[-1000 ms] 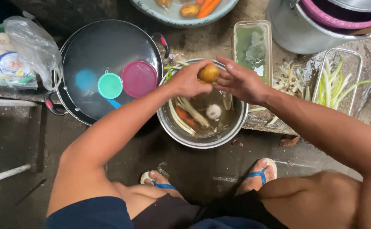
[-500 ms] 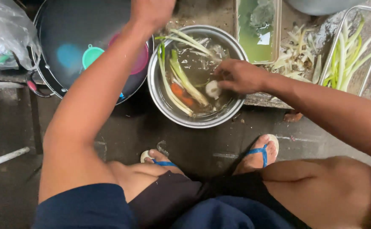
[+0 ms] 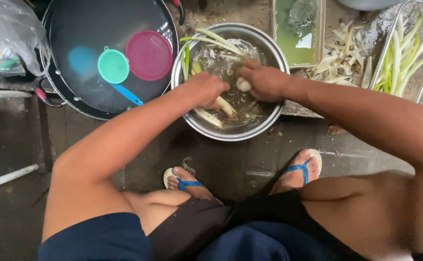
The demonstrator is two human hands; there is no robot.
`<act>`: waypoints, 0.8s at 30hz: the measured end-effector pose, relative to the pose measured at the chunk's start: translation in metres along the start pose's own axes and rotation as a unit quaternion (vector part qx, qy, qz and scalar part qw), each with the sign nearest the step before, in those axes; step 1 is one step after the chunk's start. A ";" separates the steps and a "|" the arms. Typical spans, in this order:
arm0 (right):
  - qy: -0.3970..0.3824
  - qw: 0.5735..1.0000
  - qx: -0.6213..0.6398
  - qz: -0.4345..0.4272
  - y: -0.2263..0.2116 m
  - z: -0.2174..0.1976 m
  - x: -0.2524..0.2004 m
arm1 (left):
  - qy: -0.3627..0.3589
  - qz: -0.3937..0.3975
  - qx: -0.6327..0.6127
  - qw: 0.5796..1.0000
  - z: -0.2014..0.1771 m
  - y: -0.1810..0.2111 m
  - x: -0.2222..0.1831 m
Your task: Washing and peeling lemongrass stalks and carrots in a bowl of water on the floor.
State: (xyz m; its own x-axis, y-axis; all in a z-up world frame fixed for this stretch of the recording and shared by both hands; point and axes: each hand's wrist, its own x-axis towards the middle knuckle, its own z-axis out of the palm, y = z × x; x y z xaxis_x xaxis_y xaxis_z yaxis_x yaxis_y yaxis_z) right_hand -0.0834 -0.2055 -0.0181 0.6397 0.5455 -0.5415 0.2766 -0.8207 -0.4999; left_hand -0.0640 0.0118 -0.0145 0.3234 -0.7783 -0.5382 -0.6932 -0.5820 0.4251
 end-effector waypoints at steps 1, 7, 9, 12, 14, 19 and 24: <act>0.000 1.000 -0.001 0.000 0.002 -0.002 -0.002 | 0.001 0.000 0.000 1.000 0.002 -0.005 0.004; -0.076 0.995 -0.055 0.024 0.005 0.000 -0.003 | 0.106 0.015 -0.013 0.994 0.011 -0.013 0.020; -0.120 0.987 -0.098 -0.044 0.009 0.011 0.002 | 0.289 0.049 0.084 0.952 0.037 -0.027 0.040; -0.056 0.994 -0.046 -0.078 0.005 -0.012 0.001 | 0.353 0.046 0.066 0.932 0.015 -0.019 0.033; 0.023 0.997 -0.038 -0.061 0.012 -0.019 0.001 | 0.319 0.047 0.078 0.943 0.021 -0.027 0.035; 0.148 0.988 -0.036 -0.013 0.030 -0.017 0.011 | 0.266 0.030 0.122 0.956 0.029 -0.035 0.038; -0.064 0.988 -0.118 0.072 0.003 -0.020 0.012 | 0.381 0.035 0.102 0.918 0.026 -0.034 0.029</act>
State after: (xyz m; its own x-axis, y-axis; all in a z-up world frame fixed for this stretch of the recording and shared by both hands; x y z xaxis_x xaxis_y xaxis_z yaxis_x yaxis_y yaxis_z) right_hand -0.0607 -0.2047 -0.0119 0.5933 0.4250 -0.6837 0.3585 -0.8999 -0.2483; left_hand -0.0480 0.0147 -0.0635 0.5770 -0.7959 0.1830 -0.8100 -0.5291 0.2528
